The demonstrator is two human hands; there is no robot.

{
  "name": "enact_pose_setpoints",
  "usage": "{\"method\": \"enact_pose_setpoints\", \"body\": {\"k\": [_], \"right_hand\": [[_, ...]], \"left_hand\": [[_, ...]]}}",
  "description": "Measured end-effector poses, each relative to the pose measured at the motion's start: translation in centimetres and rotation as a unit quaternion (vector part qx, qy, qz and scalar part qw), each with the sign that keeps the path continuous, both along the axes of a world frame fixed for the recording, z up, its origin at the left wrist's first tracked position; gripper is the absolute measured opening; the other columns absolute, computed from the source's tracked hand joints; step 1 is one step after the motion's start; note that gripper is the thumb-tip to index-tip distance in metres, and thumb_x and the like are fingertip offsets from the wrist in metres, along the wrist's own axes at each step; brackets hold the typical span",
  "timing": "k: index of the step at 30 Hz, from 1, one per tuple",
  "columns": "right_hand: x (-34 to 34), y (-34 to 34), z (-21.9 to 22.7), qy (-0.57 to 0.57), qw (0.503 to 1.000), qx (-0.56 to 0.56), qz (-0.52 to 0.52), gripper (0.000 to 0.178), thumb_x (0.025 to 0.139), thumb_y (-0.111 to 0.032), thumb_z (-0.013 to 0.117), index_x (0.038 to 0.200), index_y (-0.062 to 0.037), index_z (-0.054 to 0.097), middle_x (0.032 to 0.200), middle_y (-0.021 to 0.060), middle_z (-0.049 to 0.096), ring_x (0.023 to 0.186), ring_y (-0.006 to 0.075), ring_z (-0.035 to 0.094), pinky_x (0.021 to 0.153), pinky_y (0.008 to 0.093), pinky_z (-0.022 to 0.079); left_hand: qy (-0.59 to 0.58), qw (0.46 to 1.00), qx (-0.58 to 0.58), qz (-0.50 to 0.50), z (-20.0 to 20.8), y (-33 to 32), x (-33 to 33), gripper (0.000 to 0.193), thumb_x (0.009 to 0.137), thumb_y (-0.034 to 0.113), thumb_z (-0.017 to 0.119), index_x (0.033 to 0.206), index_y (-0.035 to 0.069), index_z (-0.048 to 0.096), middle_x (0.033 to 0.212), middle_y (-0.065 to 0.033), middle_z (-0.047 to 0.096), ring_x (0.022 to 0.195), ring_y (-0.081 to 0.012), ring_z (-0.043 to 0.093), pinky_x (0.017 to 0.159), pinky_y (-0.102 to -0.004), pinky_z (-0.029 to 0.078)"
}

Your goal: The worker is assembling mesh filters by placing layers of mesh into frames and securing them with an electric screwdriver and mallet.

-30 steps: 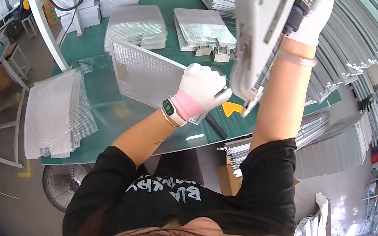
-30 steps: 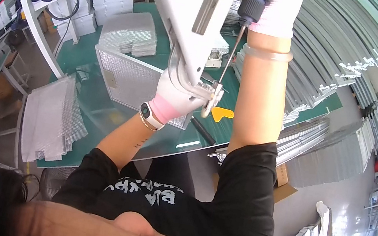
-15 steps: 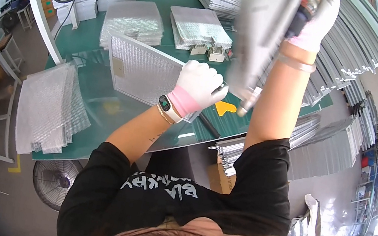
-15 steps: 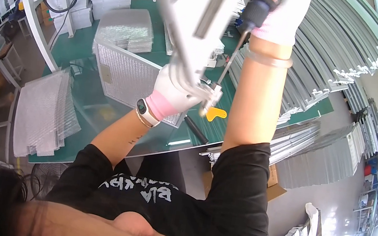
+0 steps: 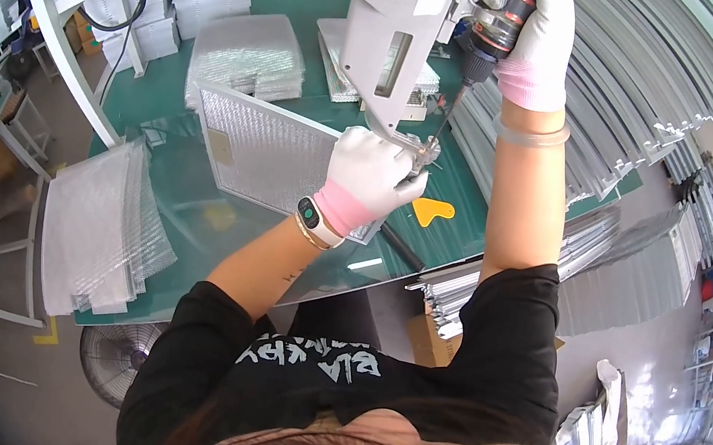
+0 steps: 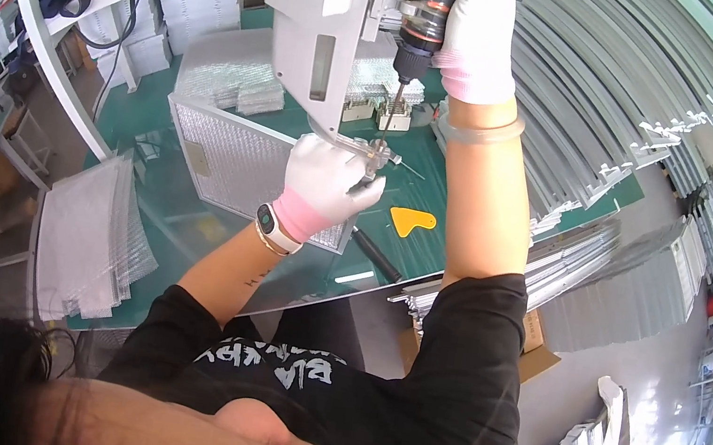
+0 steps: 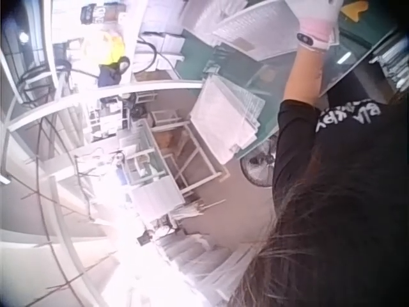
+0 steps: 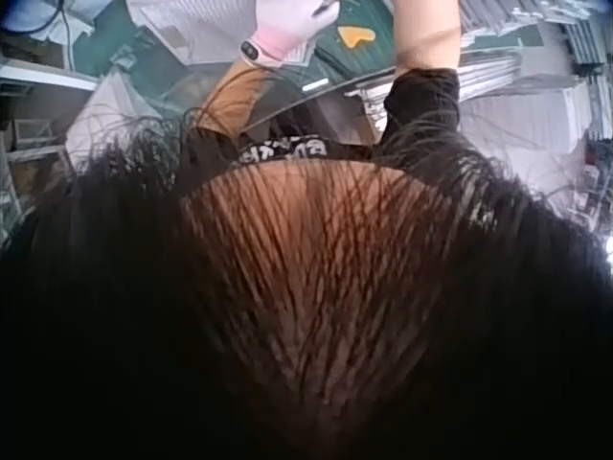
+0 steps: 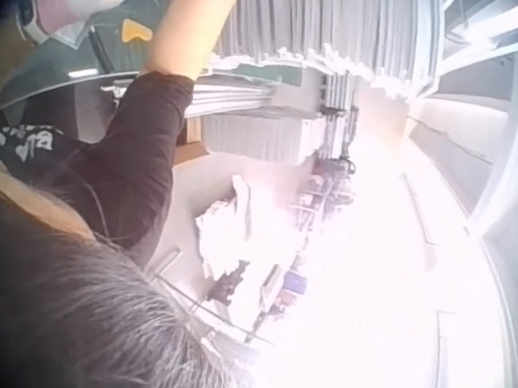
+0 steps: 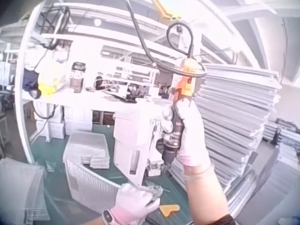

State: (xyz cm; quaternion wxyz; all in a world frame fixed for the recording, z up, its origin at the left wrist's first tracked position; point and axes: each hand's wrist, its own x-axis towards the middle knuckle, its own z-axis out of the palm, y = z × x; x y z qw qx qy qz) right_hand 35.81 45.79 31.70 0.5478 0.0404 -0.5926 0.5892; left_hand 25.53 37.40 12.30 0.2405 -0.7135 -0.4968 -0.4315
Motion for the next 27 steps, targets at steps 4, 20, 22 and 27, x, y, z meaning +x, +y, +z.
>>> {"method": "enact_pose_setpoints", "body": {"k": [4, 20, 22, 27], "right_hand": [[-0.5, -0.2, 0.0, -0.002, 1.0, 0.007, 0.004, 0.019, 0.096, -0.027, 0.061, 0.104, -0.0129, 0.05, 0.077, 0.0031, 0.056, 0.057, 0.0124, 0.053, 0.044, 0.0233, 0.039], [-2.7, -0.5, -4.8, -0.046, 0.973, 0.03, 0.224, 0.061, 0.094, -0.041, 0.061, 0.134, 0.0015, 0.044, 0.072, 0.004, 0.051, 0.055, 0.0087, 0.045, 0.049, 0.021, 0.036], [-3.0, -0.2, -5.1, -0.037, 0.966, 0.035, 0.254, 0.062, 0.093, -0.042, 0.062, 0.132, 0.0025, 0.046, 0.072, 0.0042, 0.051, 0.054, 0.0083, 0.045, 0.048, 0.0214, 0.035], [-4.1, 0.7, -5.9, -0.002, 0.979, -0.001, 0.203, 0.057, 0.091, -0.041, 0.063, 0.126, 0.0026, 0.051, 0.073, 0.0044, 0.053, 0.054, 0.0072, 0.047, 0.045, 0.0215, 0.036]], "left_hand": [[-0.002, 1.0, -0.016, 0.0, 0.1, 0.1, 0.0, 0.017, 0.074, 0.029, 0.071, 0.071, 0.013, 0.066, 0.067, -0.0012, 0.062, 0.064, -0.023, 0.061, 0.059, -0.0387, 0.045], [-0.103, 0.991, 0.059, -0.058, -1.2, 0.7, 0.3, 0.012, 0.071, 0.02, 0.073, 0.068, 0.013, 0.064, 0.062, -0.0026, 0.057, 0.059, -0.0232, 0.056, 0.054, -0.0366, 0.043], [-0.087, 0.993, 0.048, -0.058, -1.0, 0.4, 0.2, 0.013, 0.071, 0.021, 0.074, 0.068, 0.012, 0.064, 0.063, -0.003, 0.057, 0.06, -0.0233, 0.056, 0.054, -0.0372, 0.043], [-0.121, 0.991, -0.007, -0.064, -0.9, -0.1, 0.2, 0.015, 0.069, 0.02, 0.074, 0.069, 0.012, 0.062, 0.063, -0.0037, 0.057, 0.06, -0.023, 0.055, 0.055, -0.0374, 0.043]]}}
